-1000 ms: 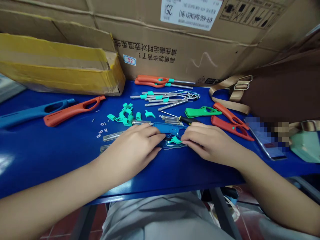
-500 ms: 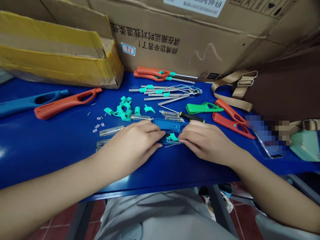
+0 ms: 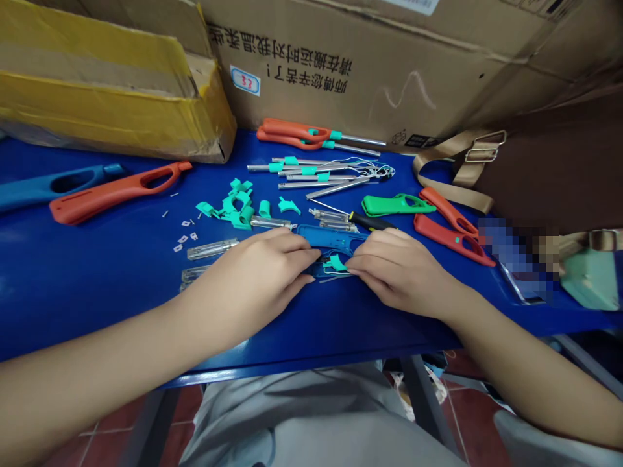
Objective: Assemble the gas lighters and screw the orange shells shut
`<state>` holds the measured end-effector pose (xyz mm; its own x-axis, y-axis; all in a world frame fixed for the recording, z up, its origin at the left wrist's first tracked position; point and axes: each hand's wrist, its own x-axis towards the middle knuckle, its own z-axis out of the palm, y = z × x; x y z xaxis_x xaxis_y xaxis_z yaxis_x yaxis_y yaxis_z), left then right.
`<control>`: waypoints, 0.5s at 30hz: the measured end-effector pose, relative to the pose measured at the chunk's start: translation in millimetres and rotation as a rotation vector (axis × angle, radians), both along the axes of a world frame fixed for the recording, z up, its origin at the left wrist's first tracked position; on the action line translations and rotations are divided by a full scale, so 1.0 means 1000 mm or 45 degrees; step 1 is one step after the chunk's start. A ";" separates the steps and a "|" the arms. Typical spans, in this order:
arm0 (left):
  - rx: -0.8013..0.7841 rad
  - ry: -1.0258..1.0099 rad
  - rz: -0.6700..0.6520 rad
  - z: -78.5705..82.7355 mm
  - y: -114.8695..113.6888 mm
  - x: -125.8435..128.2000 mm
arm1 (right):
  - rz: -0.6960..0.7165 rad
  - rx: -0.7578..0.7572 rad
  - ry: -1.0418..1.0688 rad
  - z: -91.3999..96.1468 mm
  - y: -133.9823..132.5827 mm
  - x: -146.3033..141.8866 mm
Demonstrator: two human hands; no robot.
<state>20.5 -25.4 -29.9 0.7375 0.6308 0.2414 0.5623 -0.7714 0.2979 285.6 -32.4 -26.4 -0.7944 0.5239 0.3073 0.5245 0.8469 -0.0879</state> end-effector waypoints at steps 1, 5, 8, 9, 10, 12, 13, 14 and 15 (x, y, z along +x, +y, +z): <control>0.008 0.002 0.001 0.000 0.000 0.000 | -0.007 -0.004 -0.002 0.000 0.000 0.000; 0.018 0.012 -0.002 -0.001 0.000 0.000 | -0.045 -0.011 0.025 0.001 -0.001 -0.001; 0.022 0.008 0.002 -0.003 0.000 0.000 | -0.072 -0.018 0.033 0.001 -0.003 -0.003; 0.024 0.008 0.005 -0.003 0.000 0.000 | -0.082 -0.023 0.033 0.001 -0.004 -0.003; 0.024 0.007 0.009 -0.003 0.000 -0.001 | -0.091 -0.028 0.034 0.000 -0.004 -0.003; 0.021 0.003 0.009 -0.003 0.000 -0.001 | -0.101 -0.031 0.044 0.000 -0.005 -0.003; 0.019 -0.002 0.006 -0.003 -0.001 -0.001 | -0.099 -0.025 0.049 -0.001 -0.005 -0.003; 0.018 -0.008 0.001 -0.003 -0.001 -0.001 | -0.092 -0.017 0.051 -0.001 -0.005 -0.003; 0.016 -0.014 -0.004 -0.003 -0.002 -0.001 | -0.082 -0.005 0.051 -0.001 -0.005 -0.003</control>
